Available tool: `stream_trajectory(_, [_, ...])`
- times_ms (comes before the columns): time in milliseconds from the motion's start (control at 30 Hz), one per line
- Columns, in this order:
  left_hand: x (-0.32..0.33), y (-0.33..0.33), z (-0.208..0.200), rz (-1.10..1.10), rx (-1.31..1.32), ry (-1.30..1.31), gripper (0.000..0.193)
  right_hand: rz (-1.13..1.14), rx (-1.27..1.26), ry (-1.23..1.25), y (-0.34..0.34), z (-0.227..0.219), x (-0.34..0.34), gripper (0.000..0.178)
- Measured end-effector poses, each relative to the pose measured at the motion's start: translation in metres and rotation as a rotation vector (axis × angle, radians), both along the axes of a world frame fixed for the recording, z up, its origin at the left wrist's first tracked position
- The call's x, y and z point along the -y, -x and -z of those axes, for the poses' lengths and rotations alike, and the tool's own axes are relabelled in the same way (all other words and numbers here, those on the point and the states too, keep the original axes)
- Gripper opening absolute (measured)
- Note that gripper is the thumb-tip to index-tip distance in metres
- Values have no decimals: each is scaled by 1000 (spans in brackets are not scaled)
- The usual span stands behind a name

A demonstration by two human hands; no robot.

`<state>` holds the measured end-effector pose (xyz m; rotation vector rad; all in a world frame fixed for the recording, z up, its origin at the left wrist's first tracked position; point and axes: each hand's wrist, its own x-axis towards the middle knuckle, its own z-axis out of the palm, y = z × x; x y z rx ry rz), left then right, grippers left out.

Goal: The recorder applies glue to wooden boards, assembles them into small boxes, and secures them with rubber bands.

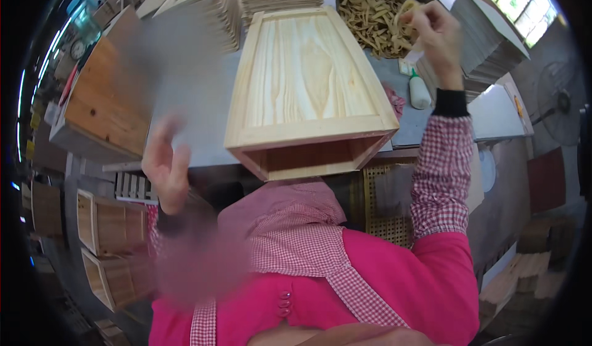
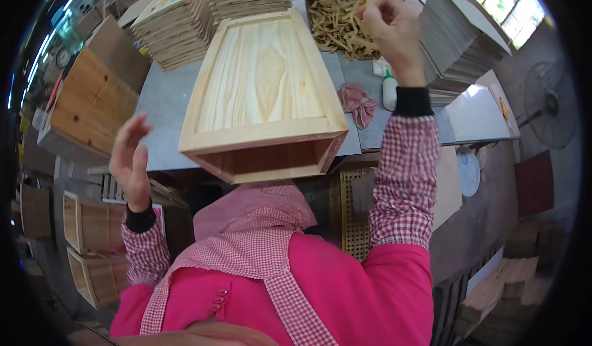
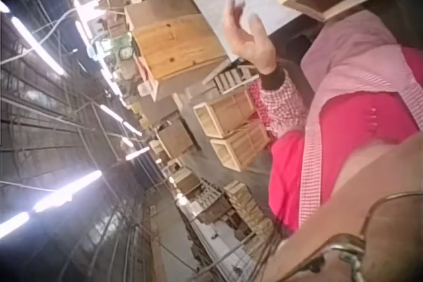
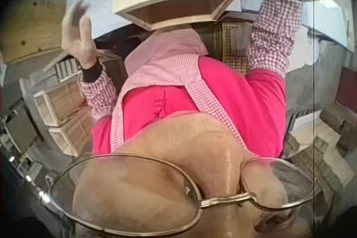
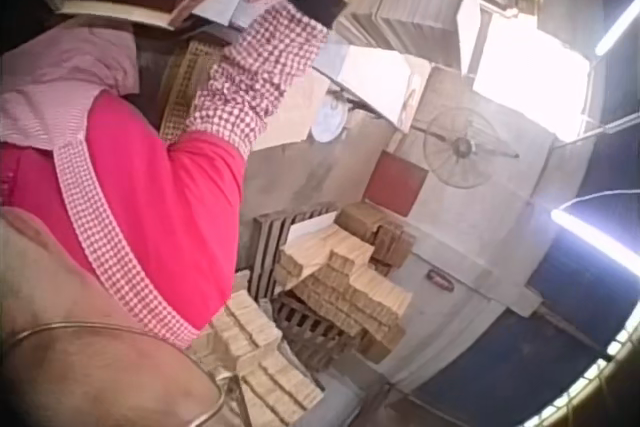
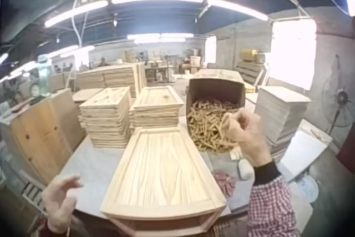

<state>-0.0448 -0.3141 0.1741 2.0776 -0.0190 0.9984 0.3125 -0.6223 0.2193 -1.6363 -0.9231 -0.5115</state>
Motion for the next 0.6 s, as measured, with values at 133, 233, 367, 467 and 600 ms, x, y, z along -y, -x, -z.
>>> stream_trajectory(133, [56,-20,-57,4,219,-480,57,-391,218,247,126,-53,-23,3])
stream_trajectory(233, [89,-26,-79,19,205,-716,55,-537,324,533,203,-39,-33,3])
stream_trajectory(367, [87,-3,-42,474,-84,-420,25,-715,270,519,236,-7,-31,6])
stream_trajectory(467, [76,19,-21,545,-211,-259,21,-672,190,553,241,7,-15,10])
stream_trajectory(600, [60,39,-9,719,-397,52,18,-648,126,626,232,21,6,14])
